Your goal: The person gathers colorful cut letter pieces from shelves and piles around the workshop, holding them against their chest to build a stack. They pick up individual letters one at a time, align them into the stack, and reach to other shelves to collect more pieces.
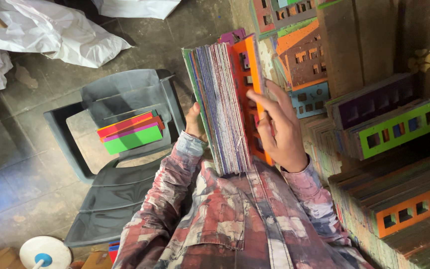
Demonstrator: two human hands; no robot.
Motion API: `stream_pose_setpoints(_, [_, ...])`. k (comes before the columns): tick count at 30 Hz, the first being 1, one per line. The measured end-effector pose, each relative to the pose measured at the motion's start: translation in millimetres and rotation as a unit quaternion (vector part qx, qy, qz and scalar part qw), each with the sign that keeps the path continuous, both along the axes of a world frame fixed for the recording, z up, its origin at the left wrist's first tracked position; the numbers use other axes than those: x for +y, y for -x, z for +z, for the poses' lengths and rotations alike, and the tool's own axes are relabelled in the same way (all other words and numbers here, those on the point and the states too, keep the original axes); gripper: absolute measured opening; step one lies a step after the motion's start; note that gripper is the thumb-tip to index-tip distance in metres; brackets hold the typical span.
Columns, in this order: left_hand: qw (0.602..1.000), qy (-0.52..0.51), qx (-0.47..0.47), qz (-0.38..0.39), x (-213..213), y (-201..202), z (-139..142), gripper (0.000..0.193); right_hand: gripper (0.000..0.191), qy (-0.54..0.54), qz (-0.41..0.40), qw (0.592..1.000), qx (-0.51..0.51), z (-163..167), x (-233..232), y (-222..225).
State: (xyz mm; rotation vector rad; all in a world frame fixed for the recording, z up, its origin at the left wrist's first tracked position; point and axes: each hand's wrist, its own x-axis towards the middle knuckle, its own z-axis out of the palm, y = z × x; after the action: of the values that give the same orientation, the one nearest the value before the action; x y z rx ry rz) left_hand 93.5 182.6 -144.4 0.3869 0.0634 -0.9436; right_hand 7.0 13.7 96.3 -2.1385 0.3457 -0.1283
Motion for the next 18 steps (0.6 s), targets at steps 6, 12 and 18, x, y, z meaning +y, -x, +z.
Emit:
stream_pose_setpoints(6, [1.000, -0.020, -0.008, -0.002, 3.3, -1.4, 0.2, 0.106, 0.064, 0.096, 0.046, 0.993, -0.055, -10.9, -1.3, 1.3])
stream_pose_setpoints(12, [1.000, -0.022, -0.008, -0.001, 2.2, -2.4, -2.1, 0.107, 0.072, 0.066, 0.038, 0.995, -0.060, -8.8, -3.7, -0.1])
stream_pose_setpoints(18, [1.000, -0.012, 0.004, 0.004, -1.3, -1.1, -4.0, 0.105, 0.046, -0.022, -0.009, 0.999, 0.029, -2.6, 1.3, -0.6])
